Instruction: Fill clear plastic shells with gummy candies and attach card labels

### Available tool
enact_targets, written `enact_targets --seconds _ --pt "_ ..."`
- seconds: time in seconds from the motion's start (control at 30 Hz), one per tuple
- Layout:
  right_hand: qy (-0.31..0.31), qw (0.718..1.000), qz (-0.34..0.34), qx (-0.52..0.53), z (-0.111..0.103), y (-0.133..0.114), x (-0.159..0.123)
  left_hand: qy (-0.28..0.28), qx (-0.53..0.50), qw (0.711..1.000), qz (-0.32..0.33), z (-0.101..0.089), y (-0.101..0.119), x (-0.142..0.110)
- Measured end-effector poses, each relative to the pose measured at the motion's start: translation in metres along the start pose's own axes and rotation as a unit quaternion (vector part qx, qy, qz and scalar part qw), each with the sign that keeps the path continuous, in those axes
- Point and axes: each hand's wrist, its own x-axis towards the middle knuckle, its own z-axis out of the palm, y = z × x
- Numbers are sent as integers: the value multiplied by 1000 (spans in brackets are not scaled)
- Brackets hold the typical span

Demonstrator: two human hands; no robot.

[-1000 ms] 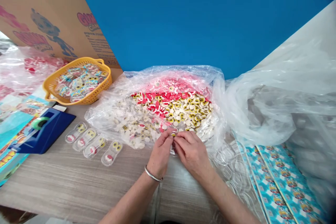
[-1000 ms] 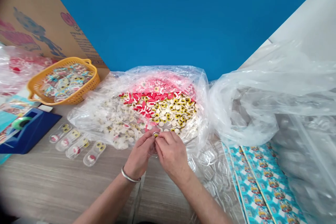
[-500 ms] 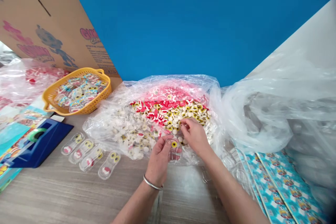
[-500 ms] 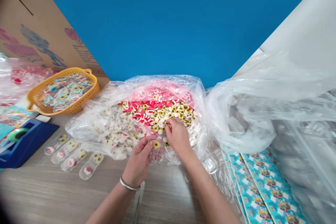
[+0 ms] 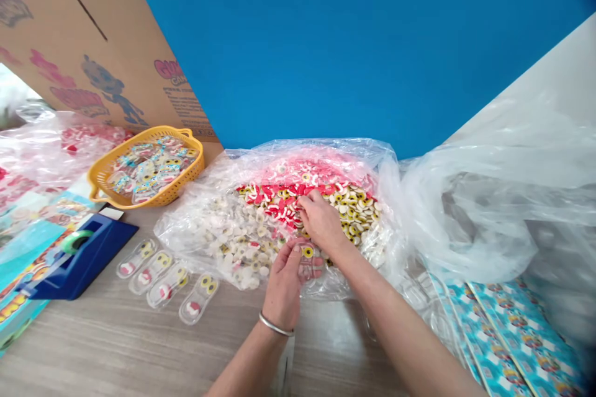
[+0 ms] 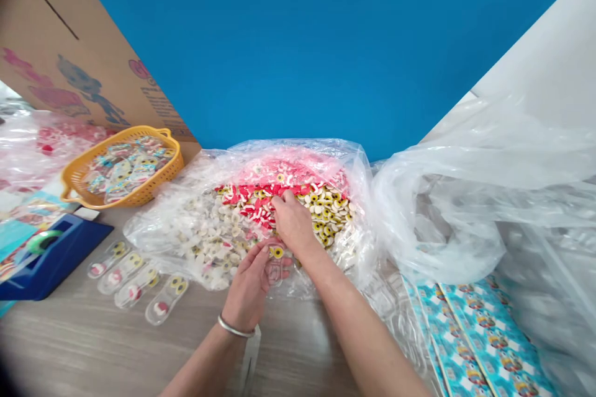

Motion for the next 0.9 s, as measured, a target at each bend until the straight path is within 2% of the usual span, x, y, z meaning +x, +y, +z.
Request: enact_targets --seconds 0.17,0.37,0.5,0.67,0.8,0.9 --pt "6 994 14 107 -12 6 -26 -14 -23 1000 -4 -1 2 -2" --pt "-47 975 -20 215 -36 1 -87 -55 -90 994 -12 4 8 -8" --pt "-80 977 -42 192 -43 -8 -118 -76 -89 993 -32 11 10 -18" --pt "-104 984 -22 141 -53 -16 -141 -78 -45 994 -62 14 3 -33" --pt "-73 985 -12 153 -61 -18 -165 -78 4 993 -86 18 -4 -41" --pt "5 976 4 217 -70 2 -180 -84 30 992 -94 24 -7 -45"
